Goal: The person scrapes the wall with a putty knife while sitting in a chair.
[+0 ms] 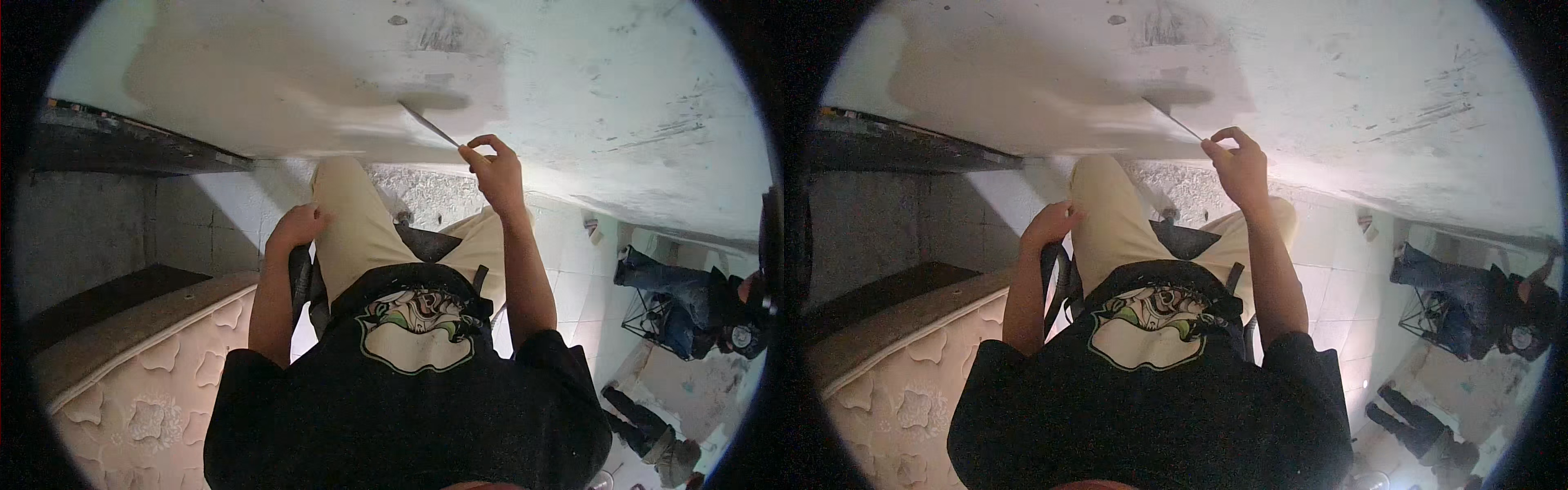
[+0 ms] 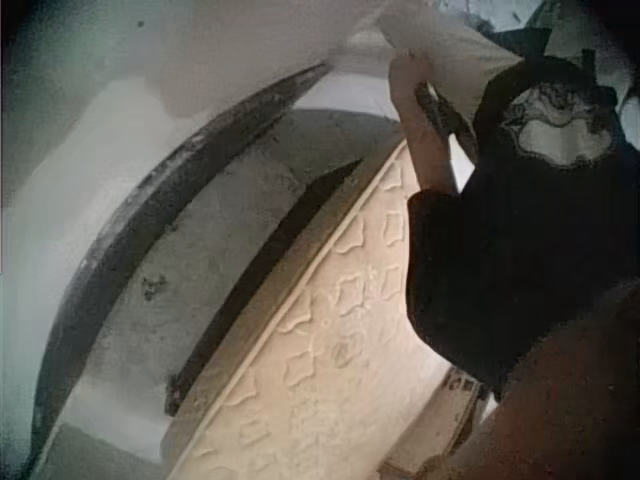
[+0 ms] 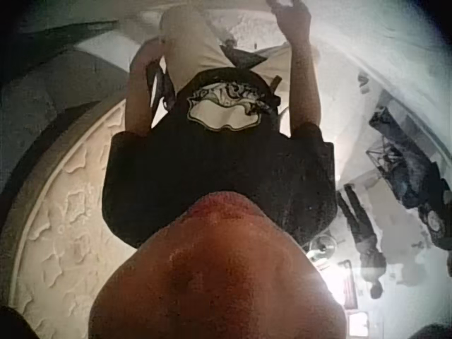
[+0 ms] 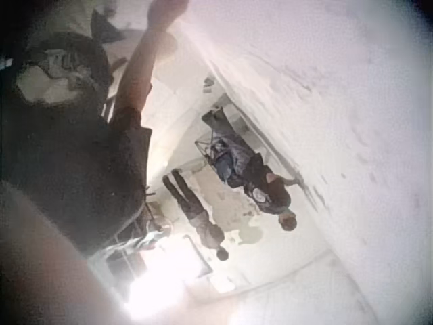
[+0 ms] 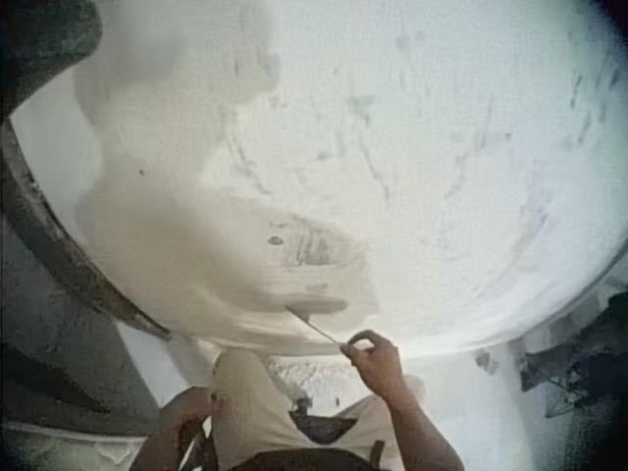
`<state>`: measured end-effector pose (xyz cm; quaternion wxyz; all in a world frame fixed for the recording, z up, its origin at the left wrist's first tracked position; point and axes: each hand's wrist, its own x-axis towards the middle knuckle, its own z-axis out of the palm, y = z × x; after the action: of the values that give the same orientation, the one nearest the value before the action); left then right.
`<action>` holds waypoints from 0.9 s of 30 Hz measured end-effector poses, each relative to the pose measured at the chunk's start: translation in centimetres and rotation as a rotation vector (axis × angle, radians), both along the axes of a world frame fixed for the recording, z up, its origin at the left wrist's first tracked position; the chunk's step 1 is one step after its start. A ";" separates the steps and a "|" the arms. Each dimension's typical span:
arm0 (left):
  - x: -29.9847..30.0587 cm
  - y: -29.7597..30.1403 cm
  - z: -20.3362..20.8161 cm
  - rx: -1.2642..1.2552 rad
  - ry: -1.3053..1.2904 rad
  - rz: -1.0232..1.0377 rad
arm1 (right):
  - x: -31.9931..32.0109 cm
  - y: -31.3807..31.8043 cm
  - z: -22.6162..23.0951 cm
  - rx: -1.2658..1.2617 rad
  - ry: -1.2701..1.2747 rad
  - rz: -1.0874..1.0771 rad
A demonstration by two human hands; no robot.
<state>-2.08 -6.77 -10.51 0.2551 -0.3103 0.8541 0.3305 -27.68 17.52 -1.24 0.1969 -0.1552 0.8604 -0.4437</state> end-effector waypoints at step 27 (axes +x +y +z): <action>0.0 -1.0 -1.6 0.008 0.054 -0.017 | 3.3 -0.3 1.4 -0.600 -0.652 0.114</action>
<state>-2.05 -7.82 -12.06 0.2361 -0.2931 0.8619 0.3399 -24.41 17.22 0.17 0.4282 -0.1048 0.5767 -0.6878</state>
